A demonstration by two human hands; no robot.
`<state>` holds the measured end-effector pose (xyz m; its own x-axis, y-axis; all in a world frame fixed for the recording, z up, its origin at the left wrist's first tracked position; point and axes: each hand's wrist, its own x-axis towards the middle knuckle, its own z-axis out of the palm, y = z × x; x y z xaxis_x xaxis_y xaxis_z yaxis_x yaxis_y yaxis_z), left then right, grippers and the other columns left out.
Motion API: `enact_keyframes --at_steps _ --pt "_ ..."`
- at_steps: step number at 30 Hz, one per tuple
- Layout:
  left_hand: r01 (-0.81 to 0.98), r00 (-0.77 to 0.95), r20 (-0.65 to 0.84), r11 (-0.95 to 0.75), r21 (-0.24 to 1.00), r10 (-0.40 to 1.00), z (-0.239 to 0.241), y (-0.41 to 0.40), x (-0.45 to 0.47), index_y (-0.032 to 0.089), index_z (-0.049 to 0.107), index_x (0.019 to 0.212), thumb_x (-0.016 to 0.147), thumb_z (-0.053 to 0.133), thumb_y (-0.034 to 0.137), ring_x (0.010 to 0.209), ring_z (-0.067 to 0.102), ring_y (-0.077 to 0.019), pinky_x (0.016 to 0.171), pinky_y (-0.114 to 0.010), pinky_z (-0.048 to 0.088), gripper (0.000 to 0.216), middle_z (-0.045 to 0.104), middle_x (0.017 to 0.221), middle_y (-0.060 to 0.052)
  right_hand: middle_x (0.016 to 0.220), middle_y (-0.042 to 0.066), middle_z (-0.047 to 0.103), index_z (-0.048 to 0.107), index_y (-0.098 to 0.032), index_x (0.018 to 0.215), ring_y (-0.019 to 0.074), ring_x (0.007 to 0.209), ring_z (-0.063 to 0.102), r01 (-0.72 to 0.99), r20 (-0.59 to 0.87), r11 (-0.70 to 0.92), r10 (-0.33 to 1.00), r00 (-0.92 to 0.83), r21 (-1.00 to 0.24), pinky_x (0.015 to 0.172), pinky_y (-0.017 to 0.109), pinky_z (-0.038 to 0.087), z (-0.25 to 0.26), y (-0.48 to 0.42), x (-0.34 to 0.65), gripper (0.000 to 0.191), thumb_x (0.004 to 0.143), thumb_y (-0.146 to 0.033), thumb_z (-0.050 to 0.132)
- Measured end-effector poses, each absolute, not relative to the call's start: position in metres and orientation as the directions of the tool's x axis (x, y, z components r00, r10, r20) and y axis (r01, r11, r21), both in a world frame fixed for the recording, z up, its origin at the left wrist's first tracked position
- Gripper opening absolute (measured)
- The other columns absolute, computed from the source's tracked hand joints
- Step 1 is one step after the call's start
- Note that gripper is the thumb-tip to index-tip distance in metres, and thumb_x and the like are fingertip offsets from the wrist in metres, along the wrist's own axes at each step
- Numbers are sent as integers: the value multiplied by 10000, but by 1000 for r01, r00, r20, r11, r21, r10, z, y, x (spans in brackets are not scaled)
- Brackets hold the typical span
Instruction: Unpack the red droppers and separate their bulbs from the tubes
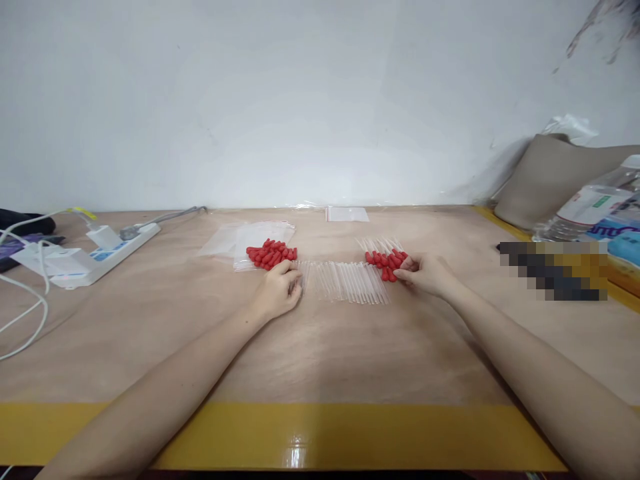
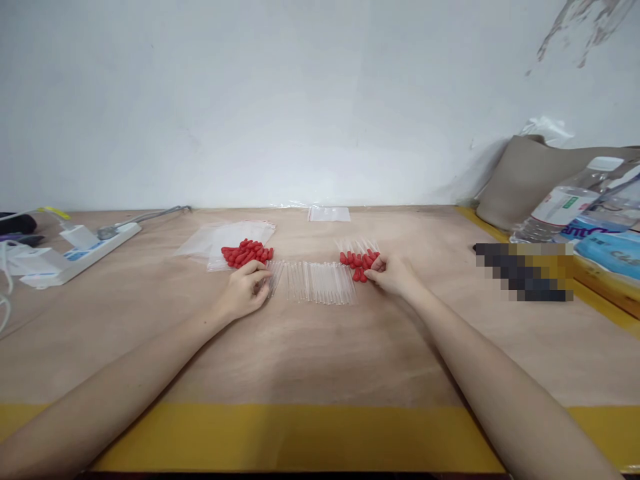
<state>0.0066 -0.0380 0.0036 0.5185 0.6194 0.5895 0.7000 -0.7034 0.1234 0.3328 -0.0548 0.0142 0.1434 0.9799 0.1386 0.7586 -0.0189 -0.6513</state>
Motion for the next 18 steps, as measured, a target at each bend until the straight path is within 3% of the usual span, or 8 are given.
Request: enact_keyframes --at_steps 6,10,14,18 --pt "671 571 544 -731 122 615 5 -42 5 132 620 861 757 514 286 772 549 -163 725 -292 484 215 549 891 -77 499 5 605 580 -194 594 127 455 555 674 65 -43 989 134 -737 456 237 410 3 -49 338 179 681 -348 560" --pt "667 582 533 -735 119 614 6 -43 5 132 620 891 771 517 346 796 536 -178 739 -314 475 266 540 876 -84 475 11 591 593 -190 567 129 445 541 689 33 -78 989 147 -721 461 240 399 8 -50 338 195 700 -318 532" --pt "670 597 533 -738 80 599 8 -42 3 143 629 891 761 536 383 820 523 -199 765 -347 455 289 555 870 -88 479 -11 544 608 -193 574 112 461 486 804 235 -21 951 199 -594 458 232 336 13 -51 338 200 687 -347 547" --pt "665 616 521 -745 58 591 12 -40 -1 158 638 889 761 535 391 834 528 -204 780 -358 442 285 576 873 -83 552 -7 540 659 -186 732 108 493 465 849 381 41 904 193 -527 468 231 325 13 -49 339 236 713 -382 528"
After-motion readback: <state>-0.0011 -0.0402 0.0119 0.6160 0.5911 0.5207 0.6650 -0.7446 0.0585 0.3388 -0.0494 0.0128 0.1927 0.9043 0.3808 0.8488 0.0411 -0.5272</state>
